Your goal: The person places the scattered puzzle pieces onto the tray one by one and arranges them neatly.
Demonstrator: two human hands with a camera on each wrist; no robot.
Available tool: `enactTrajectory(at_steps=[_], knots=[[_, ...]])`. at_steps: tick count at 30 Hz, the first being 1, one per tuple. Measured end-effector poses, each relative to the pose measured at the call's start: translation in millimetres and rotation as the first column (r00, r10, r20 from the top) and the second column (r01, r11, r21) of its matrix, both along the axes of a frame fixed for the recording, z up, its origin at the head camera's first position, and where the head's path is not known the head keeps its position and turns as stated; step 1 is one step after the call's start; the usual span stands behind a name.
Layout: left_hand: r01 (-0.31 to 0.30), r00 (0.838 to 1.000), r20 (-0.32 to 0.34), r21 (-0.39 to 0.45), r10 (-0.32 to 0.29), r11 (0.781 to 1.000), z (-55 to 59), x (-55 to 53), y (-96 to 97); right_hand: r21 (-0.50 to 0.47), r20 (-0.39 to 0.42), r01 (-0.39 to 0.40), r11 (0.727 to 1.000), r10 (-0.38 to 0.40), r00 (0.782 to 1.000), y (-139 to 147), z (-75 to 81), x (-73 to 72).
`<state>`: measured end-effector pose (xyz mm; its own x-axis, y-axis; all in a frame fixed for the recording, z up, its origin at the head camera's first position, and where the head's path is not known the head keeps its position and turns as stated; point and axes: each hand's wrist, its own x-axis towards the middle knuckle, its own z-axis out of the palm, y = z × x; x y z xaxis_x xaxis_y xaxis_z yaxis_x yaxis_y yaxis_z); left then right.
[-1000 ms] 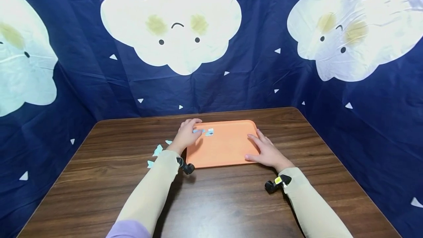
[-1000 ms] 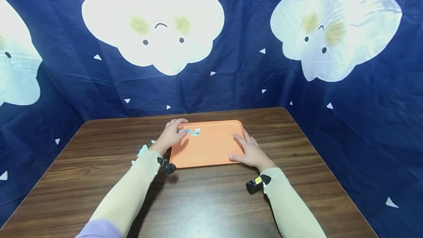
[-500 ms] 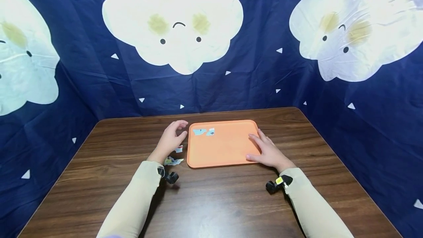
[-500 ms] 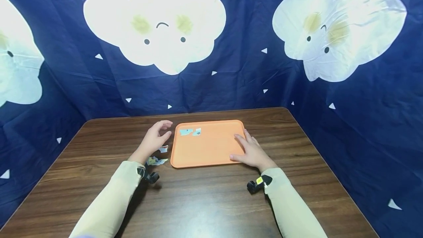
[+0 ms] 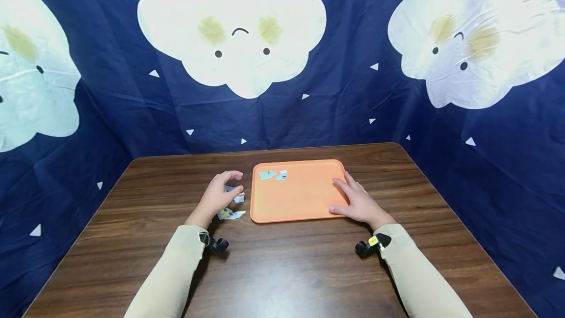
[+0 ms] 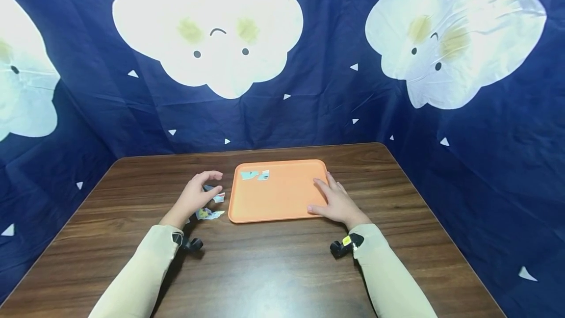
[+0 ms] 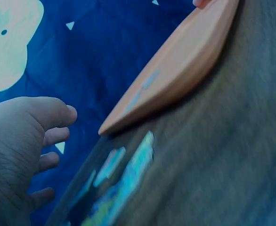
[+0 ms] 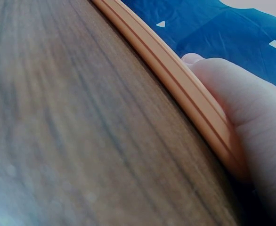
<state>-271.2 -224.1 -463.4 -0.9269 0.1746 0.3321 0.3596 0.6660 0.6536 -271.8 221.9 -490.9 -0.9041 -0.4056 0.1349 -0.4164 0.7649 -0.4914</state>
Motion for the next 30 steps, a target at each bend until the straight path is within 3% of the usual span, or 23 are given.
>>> enactTrajectory(at_steps=[5,11,17,20,23,26,30], knots=[[0.003,0.999,0.038,-0.015,-0.003,1.000,-8.5,6.8,-11.0,-0.007,0.002,0.004,1.000,-0.004,1.000,-1.9,1.3,0.8],[0.035,0.999,-0.019,-0.116,-0.037,0.993,-19.7,11.2,-22.1,-0.001,-0.002,0.015,1.000,-0.015,1.000,-1.9,0.2,2.0],[0.032,0.999,-0.039,-0.156,-0.039,0.987,-23.4,14.6,-26.5,-0.008,-0.005,0.003,1.000,-0.003,1.000,-1.0,-2.4,2.6],[0.001,0.999,-0.050,-0.183,-0.010,0.983,-23.2,14.2,-26.6,-0.017,-0.003,0.001,1.000,-0.001,1.000,-0.6,-2.3,2.9],[-0.069,0.996,-0.063,-0.201,0.058,0.977,-23.4,13.0,-25.7,-0.010,-0.004,0.004,1.000,-0.004,1.000,-0.6,-2.7,2.4],[-0.152,0.988,-0.066,-0.214,0.141,0.965,-23.8,12.3,-24.9,0.000,-0.005,0.008,1.000,-0.008,1.000,-0.7,-2.3,1.9],[-0.208,0.978,-0.057,-0.221,0.200,0.953,-24.1,11.7,-25.3,0.007,-0.012,0.008,1.000,-0.008,1.000,-1.4,-0.9,1.7]])
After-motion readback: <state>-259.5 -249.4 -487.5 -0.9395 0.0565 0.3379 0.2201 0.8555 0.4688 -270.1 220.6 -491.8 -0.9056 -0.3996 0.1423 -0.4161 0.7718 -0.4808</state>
